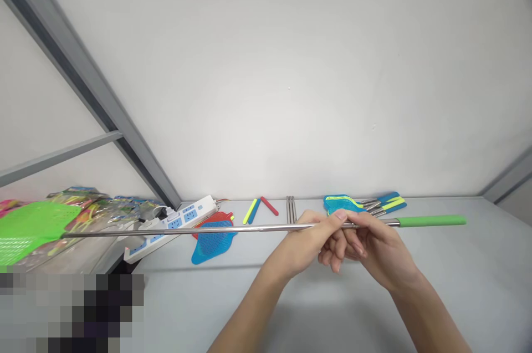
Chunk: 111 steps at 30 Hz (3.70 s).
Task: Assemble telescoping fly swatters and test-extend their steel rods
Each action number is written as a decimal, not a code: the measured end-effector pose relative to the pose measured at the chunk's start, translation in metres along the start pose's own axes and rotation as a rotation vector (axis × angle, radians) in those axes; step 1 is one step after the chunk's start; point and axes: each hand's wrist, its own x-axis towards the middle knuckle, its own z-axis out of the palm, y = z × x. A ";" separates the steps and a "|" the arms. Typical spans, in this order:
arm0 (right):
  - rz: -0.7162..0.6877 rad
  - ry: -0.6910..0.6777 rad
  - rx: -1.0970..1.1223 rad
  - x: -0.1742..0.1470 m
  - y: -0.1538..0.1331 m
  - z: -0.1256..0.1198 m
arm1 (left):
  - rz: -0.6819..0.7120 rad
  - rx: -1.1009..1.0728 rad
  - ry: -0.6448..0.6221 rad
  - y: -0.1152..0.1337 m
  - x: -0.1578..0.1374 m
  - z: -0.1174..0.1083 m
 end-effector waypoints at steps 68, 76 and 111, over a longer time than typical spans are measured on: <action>0.035 0.310 -0.065 0.002 -0.019 -0.030 | -0.182 -0.257 0.056 0.012 -0.029 -0.060; 0.039 0.317 -0.047 0.005 -0.018 -0.033 | -0.178 -0.233 0.080 0.010 -0.031 -0.071; 0.131 0.249 0.017 0.032 0.005 -0.046 | -0.213 -0.143 0.197 -0.013 -0.048 -0.132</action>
